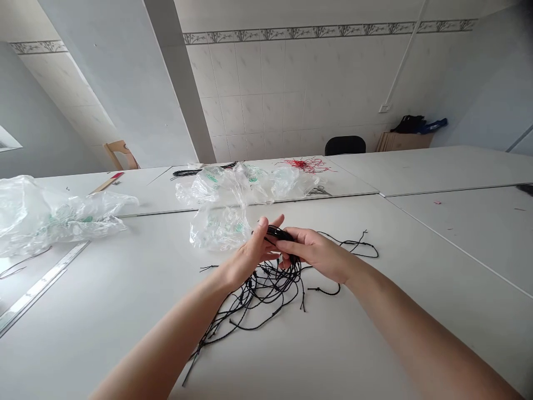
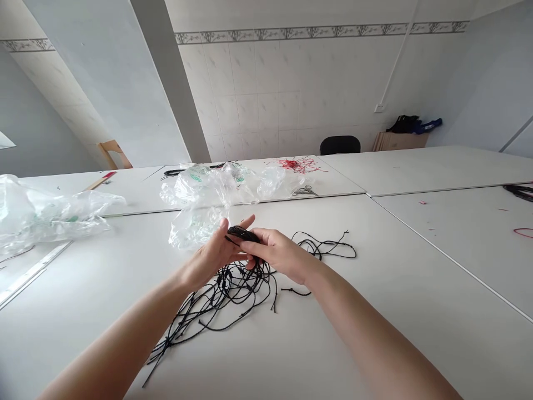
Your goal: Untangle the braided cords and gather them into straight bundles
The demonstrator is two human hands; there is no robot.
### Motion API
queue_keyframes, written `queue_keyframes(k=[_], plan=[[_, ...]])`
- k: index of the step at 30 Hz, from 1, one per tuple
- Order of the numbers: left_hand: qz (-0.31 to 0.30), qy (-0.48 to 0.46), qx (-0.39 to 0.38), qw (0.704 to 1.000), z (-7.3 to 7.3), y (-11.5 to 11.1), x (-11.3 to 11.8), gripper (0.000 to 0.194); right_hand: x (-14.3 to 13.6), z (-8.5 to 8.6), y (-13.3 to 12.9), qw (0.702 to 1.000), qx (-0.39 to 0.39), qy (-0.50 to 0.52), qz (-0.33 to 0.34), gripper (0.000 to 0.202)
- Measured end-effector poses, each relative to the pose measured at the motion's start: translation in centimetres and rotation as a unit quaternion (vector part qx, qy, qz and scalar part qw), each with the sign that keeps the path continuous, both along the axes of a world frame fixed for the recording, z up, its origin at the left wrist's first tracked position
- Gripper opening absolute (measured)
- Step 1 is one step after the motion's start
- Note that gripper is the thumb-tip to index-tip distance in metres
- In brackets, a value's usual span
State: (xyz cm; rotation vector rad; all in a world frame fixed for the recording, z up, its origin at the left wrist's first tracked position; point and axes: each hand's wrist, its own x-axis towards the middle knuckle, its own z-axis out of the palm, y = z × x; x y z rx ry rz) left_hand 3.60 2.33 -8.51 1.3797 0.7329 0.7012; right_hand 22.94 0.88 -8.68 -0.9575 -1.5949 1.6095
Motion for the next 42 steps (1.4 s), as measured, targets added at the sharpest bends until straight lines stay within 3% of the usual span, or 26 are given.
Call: queue_keyframes(k=[5,9,12,17,20,22,28,32,36,42], plan=[[-0.027,-0.022,-0.04,0.999,-0.3,1.0,-0.1,0.083,0.4,-0.1,0.4,0.999,-0.019,0.036,-0.012,0.037],[-0.026,-0.091,-0.101,0.99,-0.4,1.5,-0.1,0.073,1.0,0.4,0.3,0.999,-0.012,0.048,0.001,0.029],[0.013,-0.128,-0.145,0.981,-0.3,1.7,-0.1,0.056,1.2,0.5,0.3,0.999,-0.006,0.046,0.022,0.022],[0.054,-0.145,-0.127,0.98,-0.4,1.7,-0.1,0.036,1.2,0.5,0.2,0.999,-0.008,0.019,0.046,0.025],[0.072,-0.143,-0.103,0.982,-0.1,1.5,-0.1,0.031,1.0,0.5,0.1,0.999,-0.013,0.012,0.048,0.015],[0.077,-0.14,-0.081,0.984,0.3,1.2,0.0,0.031,0.8,0.4,0.1,0.999,-0.014,0.023,0.048,0.014],[0.057,-0.09,-0.014,0.994,0.8,0.4,0.2,0.033,-0.5,-0.3,0.1,0.994,-0.036,0.108,0.007,0.04],[0.008,-0.073,-0.015,0.997,0.8,0.4,0.1,0.04,-0.1,0.0,0.1,0.991,-0.058,0.12,0.004,0.031],[-0.058,-0.051,-0.019,0.997,0.9,0.6,-0.1,0.041,1.2,1.4,0.0,0.99,-0.041,0.132,-0.025,0.027],[-0.062,-0.011,-0.039,0.997,0.7,0.4,-0.8,0.054,2.0,2.3,0.0,0.983,-0.026,0.161,-0.082,0.027]])
